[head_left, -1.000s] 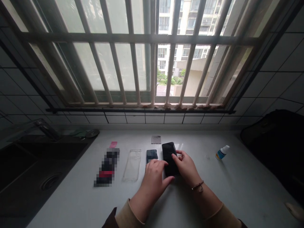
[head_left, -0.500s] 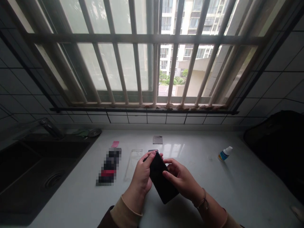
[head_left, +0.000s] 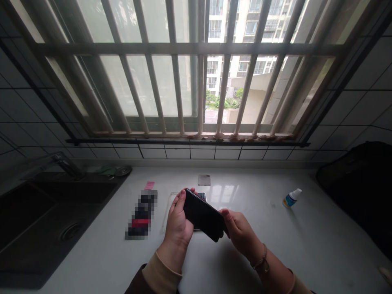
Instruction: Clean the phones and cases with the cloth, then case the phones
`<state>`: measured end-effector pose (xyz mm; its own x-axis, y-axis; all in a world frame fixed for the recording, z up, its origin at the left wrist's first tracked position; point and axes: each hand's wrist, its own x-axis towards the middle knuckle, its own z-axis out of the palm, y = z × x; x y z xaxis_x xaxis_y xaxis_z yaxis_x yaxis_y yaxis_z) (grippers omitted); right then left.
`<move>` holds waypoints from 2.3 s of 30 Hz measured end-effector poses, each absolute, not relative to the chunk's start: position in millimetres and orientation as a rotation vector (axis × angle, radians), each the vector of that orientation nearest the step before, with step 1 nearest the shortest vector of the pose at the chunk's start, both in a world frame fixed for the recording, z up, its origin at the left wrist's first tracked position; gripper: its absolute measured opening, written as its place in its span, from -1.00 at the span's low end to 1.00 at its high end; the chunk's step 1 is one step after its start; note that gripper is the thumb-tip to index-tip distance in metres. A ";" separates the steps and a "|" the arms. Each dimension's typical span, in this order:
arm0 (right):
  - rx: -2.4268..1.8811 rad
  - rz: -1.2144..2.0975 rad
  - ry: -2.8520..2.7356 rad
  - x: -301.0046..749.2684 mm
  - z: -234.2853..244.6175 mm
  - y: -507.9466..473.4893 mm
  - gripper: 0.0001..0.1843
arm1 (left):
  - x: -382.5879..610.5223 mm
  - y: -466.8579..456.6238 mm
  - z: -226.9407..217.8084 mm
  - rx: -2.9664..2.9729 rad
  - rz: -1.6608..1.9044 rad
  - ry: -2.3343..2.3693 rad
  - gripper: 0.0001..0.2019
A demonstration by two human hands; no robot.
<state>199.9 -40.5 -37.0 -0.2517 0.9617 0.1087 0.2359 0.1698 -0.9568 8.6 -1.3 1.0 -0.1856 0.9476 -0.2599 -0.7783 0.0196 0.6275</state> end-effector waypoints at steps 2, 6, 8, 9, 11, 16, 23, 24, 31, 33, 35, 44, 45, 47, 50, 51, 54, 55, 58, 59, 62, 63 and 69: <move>-1.183 1.107 -1.609 199.3 -37.3 -40.4 -0.26 | 8.6 -1.2 0.4 0.279 1.560 0.799 -0.76; -1.236 1.055 -1.592 199.8 -35.3 -39.2 -0.26 | 7.2 -0.7 -4.1 0.288 1.500 0.826 -0.72; -1.257 1.056 -1.581 200.5 -35.1 -38.7 -0.25 | 6.1 -0.3 -6.5 0.297 1.484 0.840 -0.69; -1.266 1.060 -1.573 200.8 -35.3 -38.6 -0.24 | 5.9 -0.3 -7.2 0.297 1.478 0.842 -0.68; -1.283 1.069 -1.554 201.3 -35.9 -38.4 -0.25 | 6.8 -0.7 -7.5 0.278 1.469 0.834 -0.68; -1.355 1.050 -1.505 202.0 -37.9 -36.1 -0.25 | 14.3 -3.2 -2.5 0.188 1.474 0.772 -0.73; -1.393 1.035 -1.443 201.5 -38.2 -33.0 -0.29 | 17.6 -4.6 -1.9 0.133 1.447 0.742 -0.73; -1.392 1.030 -1.434 201.2 -38.5 -33.3 -0.28 | 17.5 -4.8 -2.2 0.130 1.447 0.744 -0.73; -1.334 1.255 -1.340 194.8 -43.4 -35.1 -0.06 | 14.4 -3.7 5.1 0.080 1.576 0.721 -0.81; -1.280 1.378 -1.374 190.3 -42.8 -35.9 -0.11 | 13.4 -2.4 9.7 0.047 1.628 0.712 -0.84; -1.180 1.501 -1.390 186.1 -40.3 -37.4 -0.20 | 13.1 -1.6 13.6 0.011 1.645 0.715 -0.86; -1.133 1.575 -1.365 181.9 -39.2 -39.4 -0.30 | 12.5 -2.5 12.9 0.053 1.624 0.677 -0.83; -1.144 1.575 -1.370 182.0 -40.3 -38.8 -0.29 | 12.0 -2.2 12.3 0.059 1.625 0.673 -0.83; -1.158 1.526 -1.389 183.7 -41.1 -37.3 -0.27 | 10.9 -1.4 11.1 0.067 1.625 0.669 -0.82; -1.222 1.215 -1.421 190.8 -38.2 -35.4 -0.19 | 9.7 -1.0 8.5 0.110 1.590 0.717 -0.81; -1.247 1.080 -1.438 193.7 -36.7 -35.1 -0.13 | 10.0 -1.5 7.3 0.141 1.557 0.746 -0.81; -1.289 0.876 -1.558 199.8 -32.8 -36.9 -0.07 | 13.8 -5.6 3.1 0.276 1.417 0.802 -0.77; -1.285 0.870 -1.619 200.1 -32.0 -38.2 -0.08 | 16.0 -7.7 1.8 0.315 1.384 0.810 -0.76; -1.206 0.841 -1.818 195.8 -31.6 -43.0 0.04 | 23.3 -13.6 -1.5 0.373 1.376 0.838 -0.79; -1.166 0.810 -1.872 193.3 -31.9 -44.2 0.08 | 25.2 -15.0 -2.3 0.379 1.389 0.842 -0.79; -1.106 0.745 -1.914 187.2 -32.7 -45.1 0.08 | 27.6 -16.9 -4.4 0.427 1.370 0.815 -0.75; -1.118 0.733 -1.898 186.5 -33.0 -44.5 0.04 | 26.8 -16.6 -5.0 0.464 1.342 0.805 -0.72; -1.486 0.507 -1.691 202.4 -40.7 -34.2 -0.19 | 6.4 -7.4 -4.2 1.113 1.407 1.261 -0.62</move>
